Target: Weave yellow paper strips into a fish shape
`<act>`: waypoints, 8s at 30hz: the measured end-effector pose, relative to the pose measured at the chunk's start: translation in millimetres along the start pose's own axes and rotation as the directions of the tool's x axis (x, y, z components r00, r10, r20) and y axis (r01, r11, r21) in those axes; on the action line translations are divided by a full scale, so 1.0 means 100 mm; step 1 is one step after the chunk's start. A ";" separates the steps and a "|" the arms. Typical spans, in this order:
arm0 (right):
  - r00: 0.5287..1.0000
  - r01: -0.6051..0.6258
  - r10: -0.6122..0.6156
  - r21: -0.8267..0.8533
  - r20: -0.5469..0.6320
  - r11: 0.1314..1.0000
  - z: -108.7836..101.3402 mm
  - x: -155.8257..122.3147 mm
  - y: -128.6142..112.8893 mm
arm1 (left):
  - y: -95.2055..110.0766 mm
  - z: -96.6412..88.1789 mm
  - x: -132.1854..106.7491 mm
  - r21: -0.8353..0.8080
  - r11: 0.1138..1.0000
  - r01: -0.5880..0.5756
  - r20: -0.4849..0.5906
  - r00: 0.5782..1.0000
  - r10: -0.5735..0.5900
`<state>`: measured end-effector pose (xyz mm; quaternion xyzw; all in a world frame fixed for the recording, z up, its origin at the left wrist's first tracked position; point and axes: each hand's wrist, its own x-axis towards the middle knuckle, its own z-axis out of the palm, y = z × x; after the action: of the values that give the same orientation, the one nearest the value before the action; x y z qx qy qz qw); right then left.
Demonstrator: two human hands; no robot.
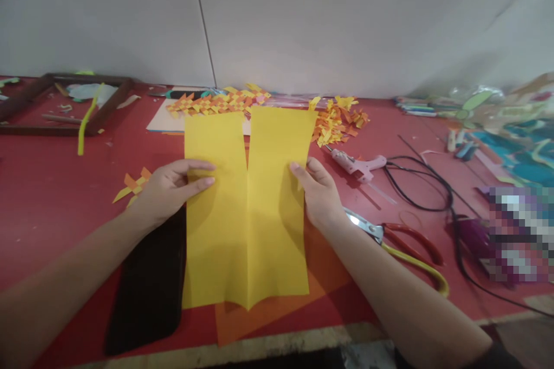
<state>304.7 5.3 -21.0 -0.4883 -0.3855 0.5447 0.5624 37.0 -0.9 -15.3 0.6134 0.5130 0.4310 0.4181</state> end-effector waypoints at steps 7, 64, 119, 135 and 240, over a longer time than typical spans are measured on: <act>0.977 -0.102 0.122 -0.120 0.175 0.987 -0.02 -0.02 -0.03 | 0.05 0.00 -0.01 -0.003 0.999 0.053 -0.053 0.997 -0.053; 0.986 0.072 -0.061 -0.068 0.155 0.995 -0.03 -0.07 -0.06 | 0.07 -0.02 -0.08 0.067 0.995 -0.073 -0.055 0.996 0.077; 0.977 0.205 -0.214 -0.301 0.002 0.931 -0.07 -0.11 -0.02 | 0.14 0.02 -0.10 0.116 0.987 -0.115 -0.058 0.991 0.122; 0.955 0.281 -0.296 -0.254 -0.020 0.925 -0.05 -0.17 -0.01 | 0.14 0.02 -0.10 0.023 0.999 -0.032 -0.084 0.996 0.033; 0.807 -0.245 0.475 -0.534 0.350 0.810 -0.24 -0.12 -0.26 | 0.17 -0.04 0.00 -0.633 0.724 0.275 -0.078 0.907 -0.413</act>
<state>332.5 -8.1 -0.1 -0.5277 -0.5248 0.6369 0.2015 38.3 -2.5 2.2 0.2893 0.4939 0.5502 0.6080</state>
